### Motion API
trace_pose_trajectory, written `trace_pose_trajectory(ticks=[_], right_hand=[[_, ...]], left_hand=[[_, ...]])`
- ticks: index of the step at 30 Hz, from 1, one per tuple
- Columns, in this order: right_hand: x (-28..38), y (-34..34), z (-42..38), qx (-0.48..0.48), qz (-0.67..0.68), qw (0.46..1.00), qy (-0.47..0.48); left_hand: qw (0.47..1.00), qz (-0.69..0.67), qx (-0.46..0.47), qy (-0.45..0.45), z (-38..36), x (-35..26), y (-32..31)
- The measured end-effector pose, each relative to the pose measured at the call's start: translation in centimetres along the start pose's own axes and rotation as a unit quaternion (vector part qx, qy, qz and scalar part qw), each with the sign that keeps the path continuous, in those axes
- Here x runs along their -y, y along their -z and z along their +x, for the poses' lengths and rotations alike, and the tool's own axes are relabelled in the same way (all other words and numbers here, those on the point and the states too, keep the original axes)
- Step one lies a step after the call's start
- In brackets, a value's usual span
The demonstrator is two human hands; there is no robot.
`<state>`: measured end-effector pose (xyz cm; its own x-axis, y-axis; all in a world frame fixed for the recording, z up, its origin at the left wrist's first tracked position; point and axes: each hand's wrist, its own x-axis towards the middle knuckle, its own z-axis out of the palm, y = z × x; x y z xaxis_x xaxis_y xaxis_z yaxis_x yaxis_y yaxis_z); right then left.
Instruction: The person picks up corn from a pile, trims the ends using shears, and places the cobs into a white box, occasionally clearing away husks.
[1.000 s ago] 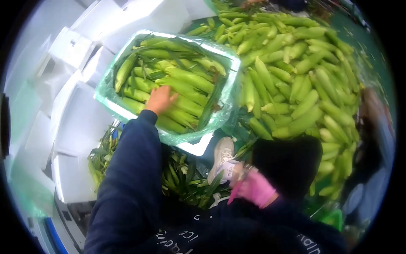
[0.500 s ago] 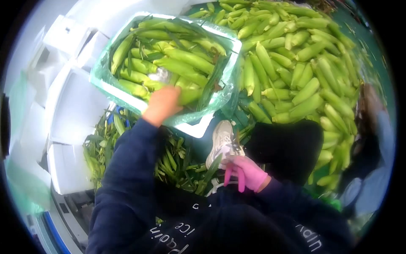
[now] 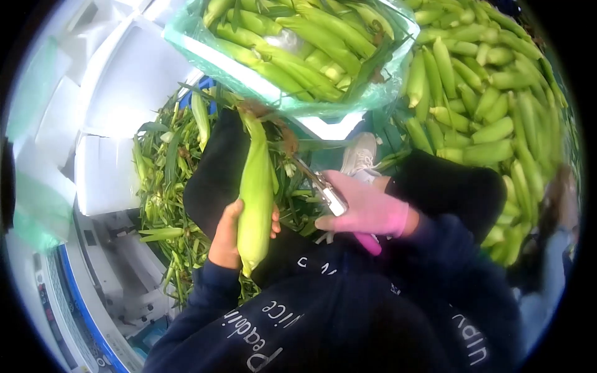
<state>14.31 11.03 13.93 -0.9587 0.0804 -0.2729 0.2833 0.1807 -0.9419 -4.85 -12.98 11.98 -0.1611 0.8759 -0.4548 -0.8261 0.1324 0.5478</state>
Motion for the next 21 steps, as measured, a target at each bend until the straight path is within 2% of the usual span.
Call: trace_pose_trajectory(ticks=[2, 3, 4, 6, 10, 11, 13, 15, 17, 18, 20, 21], right_hand=[[1.0, 0.9, 0.5, 0.048, -0.004, 0.998, -0.029], [0.7, 0.8, 0.6, 0.028, -0.042, 0.999, -0.008], [0.7, 1.1, 1.1, 0.043, -0.053, 0.998, -0.001], [-0.4, 0.6, 1.6, 0.009, -0.093, 0.995, 0.046], [-0.7, 0.4, 1.8, 0.011, -0.159, 0.984, 0.075], [-1.2, 0.3, 1.8, 0.007, -0.171, 0.982, 0.086], [-0.5, 0.4, 1.6, 0.031, -0.179, 0.98, 0.075], [0.0, 0.1, 1.0, 0.045, -0.07, 0.996, 0.031], [-0.1, -0.2, 0.5, 0.059, 0.059, 0.996, -0.014], [0.7, 0.2, 0.2, 0.086, 0.121, 0.987, -0.064], [0.4, 0.5, -0.5, 0.164, 0.269, 0.944, -0.1], [-0.5, 0.3, 0.1, 0.214, 0.26, 0.941, -0.026]], left_hand=[[0.976, 0.194, -0.081, -0.052, -0.8, 0.0, -2.2], [0.954, 0.273, -0.113, -0.055, -1.0, 0.0, -2.6], [0.924, 0.356, -0.11, -0.089, -1.1, 0.4, -2.3], [0.839, 0.512, -0.1, -0.155, -1.0, 0.8, -2.0], [0.816, 0.569, -0.092, -0.05, -1.8, -0.2, -3.7], [0.816, 0.567, -0.09, -0.068, -1.9, 0.1, -3.1], [0.867, 0.49, -0.061, -0.068, -2.2, 0.2, -1.4], [0.909, 0.41, -0.023, -0.066, -2.4, 0.3, 0.4], [0.973, 0.23, 0.0, -0.005, -3.8, 0.2, 0.9], [0.99, 0.138, 0.014, 0.025, -4.1, -0.2, 0.7], [0.995, 0.097, 0.016, 0.023, -4.3, 0.1, 1.1], [0.997, 0.071, 0.018, 0.028, -4.4, 0.2, 1.1]])
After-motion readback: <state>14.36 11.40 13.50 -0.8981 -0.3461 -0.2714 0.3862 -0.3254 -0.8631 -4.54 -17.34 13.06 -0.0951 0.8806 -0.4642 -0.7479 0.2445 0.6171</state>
